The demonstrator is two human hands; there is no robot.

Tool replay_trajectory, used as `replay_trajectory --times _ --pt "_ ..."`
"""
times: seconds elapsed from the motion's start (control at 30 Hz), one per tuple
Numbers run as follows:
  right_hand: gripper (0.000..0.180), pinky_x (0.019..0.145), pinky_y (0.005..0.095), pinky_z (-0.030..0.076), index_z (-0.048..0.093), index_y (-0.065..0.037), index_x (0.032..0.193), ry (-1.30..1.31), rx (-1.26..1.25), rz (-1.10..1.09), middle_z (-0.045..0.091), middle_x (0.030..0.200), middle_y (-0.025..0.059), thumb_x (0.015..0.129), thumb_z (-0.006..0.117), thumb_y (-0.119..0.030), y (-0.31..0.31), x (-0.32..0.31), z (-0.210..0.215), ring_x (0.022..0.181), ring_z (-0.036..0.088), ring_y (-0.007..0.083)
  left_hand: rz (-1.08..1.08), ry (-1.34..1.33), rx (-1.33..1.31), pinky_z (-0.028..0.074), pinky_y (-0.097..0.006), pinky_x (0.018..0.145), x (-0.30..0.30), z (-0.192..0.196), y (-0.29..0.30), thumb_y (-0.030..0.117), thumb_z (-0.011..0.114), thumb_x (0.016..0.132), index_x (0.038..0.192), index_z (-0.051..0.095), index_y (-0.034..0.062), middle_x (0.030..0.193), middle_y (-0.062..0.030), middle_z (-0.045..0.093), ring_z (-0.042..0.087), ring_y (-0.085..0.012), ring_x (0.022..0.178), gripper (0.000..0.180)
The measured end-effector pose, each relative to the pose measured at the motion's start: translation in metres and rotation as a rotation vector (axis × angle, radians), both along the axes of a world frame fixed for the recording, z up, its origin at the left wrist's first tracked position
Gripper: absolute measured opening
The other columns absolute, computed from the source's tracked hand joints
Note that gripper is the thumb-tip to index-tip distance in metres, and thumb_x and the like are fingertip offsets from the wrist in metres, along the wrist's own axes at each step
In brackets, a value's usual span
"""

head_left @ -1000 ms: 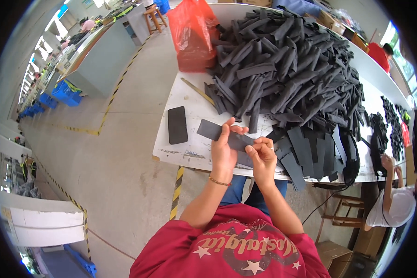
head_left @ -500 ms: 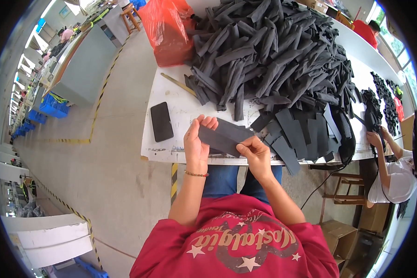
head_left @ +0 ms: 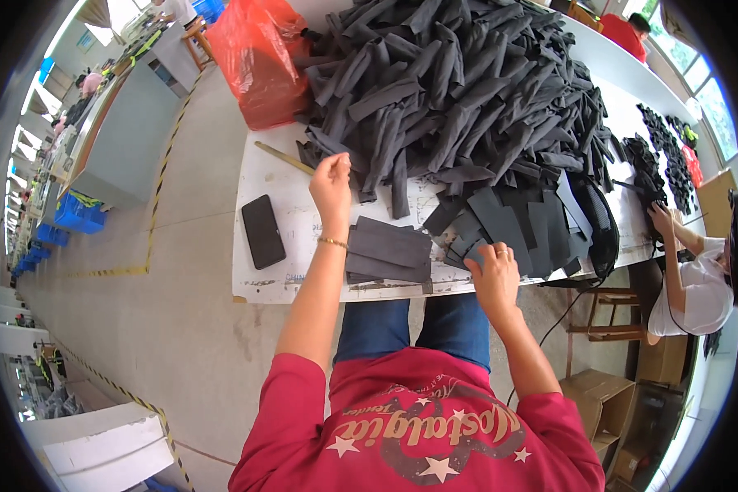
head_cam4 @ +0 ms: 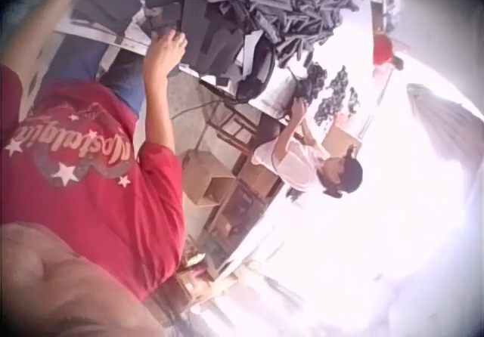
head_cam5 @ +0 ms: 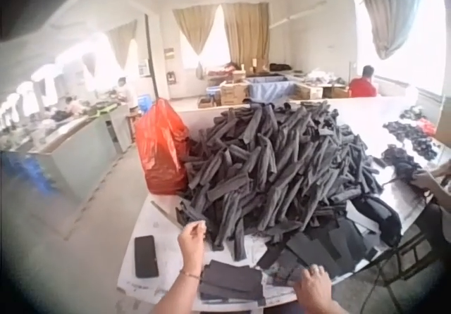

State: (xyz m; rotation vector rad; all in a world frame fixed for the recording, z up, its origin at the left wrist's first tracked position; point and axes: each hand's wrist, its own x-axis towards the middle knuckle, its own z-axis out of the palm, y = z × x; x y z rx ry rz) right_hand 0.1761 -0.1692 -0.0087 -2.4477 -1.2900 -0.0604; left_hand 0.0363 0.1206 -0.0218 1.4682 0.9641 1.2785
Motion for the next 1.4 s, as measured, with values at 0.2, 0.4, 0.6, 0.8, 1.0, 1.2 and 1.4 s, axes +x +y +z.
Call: replay_trajectory --times 0.2,0.4,0.6,0.8,1.0,1.2,1.4 --pt "0.040 0.081 0.0384 0.043 0.057 0.006 0.116 -0.409 -0.222 0.185 0.054 0.104 0.0135 0.081 0.059 -0.013 -0.024 0.006 -0.045 0.096 0.051 0.0287 0.051 0.224 0.207 0.051 -0.031 0.071 0.059 0.017 0.011 0.025 0.072 0.084 0.093 0.068 -0.0008 0.085 -0.0105 0.068 0.065 -0.0203 0.075 0.028" --pt "0.029 0.078 0.0371 0.043 0.064 0.003 0.104 -0.281 0.046 0.418 0.058 0.097 0.0093 0.078 0.058 -0.007 -0.012 0.013 -0.043 0.091 0.053 0.0257 -0.028 0.150 0.003 0.050 -0.030 0.069 0.059 0.006 0.022 0.017 0.074 0.079 0.088 0.070 -0.0035 0.078 -0.0102 0.070 0.065 -0.0188 0.070 0.023" --pt "0.029 0.079 0.0378 0.046 0.069 -0.009 0.101 0.002 0.330 0.484 0.061 0.090 0.0071 0.073 0.074 -0.008 0.013 0.027 -0.021 0.093 0.057 0.0267 -0.164 0.008 -0.263 0.048 -0.023 0.062 0.038 0.002 0.006 0.017 0.071 0.086 0.100 0.068 -0.0010 0.082 -0.0048 0.068 0.063 -0.0103 0.072 0.023" --pt "0.034 0.072 0.0414 0.047 0.053 -0.003 0.104 0.179 0.667 0.178 0.059 0.086 0.0138 0.078 0.075 -0.009 0.040 0.017 0.004 0.080 0.058 0.0354 -0.296 0.196 -0.182 0.045 -0.020 0.055 0.046 -0.006 0.010 0.014 0.072 0.084 0.096 0.072 -0.0001 0.074 -0.0007 0.067 0.058 -0.0067 0.062 0.019" --pt "0.040 0.072 0.0423 0.045 0.045 -0.001 0.094 0.352 0.453 0.290 0.049 0.092 0.0170 0.075 0.078 -0.010 0.035 -0.005 0.035 0.083 0.053 0.0386 -0.302 0.082 -0.445 0.047 -0.019 0.052 0.058 0.002 -0.004 0.018 0.074 0.083 0.099 0.071 0.0022 0.077 0.0005 0.067 0.058 -0.0052 0.061 0.022" --pt "0.027 0.084 0.0447 0.040 0.052 -0.005 0.096 0.193 0.363 0.464 0.057 0.113 0.0141 0.079 0.072 -0.013 0.031 -0.024 0.023 0.099 0.053 0.0344 -0.233 -0.032 -0.373 0.047 -0.025 0.052 0.072 -0.001 -0.007 0.014 0.075 0.080 0.089 0.068 -0.0019 0.074 -0.0040 0.066 0.058 -0.0105 0.060 0.019" --pt "0.025 0.086 0.0435 0.039 0.054 -0.007 0.099 0.303 0.399 0.395 0.059 0.114 0.0109 0.080 0.070 -0.010 0.017 -0.010 0.026 0.097 0.052 0.0340 -0.385 -0.271 -0.664 0.056 -0.033 0.066 0.044 0.025 -0.041 0.007 0.068 0.085 0.091 0.059 0.0016 0.088 -0.0097 0.067 0.067 -0.0180 0.070 0.012"
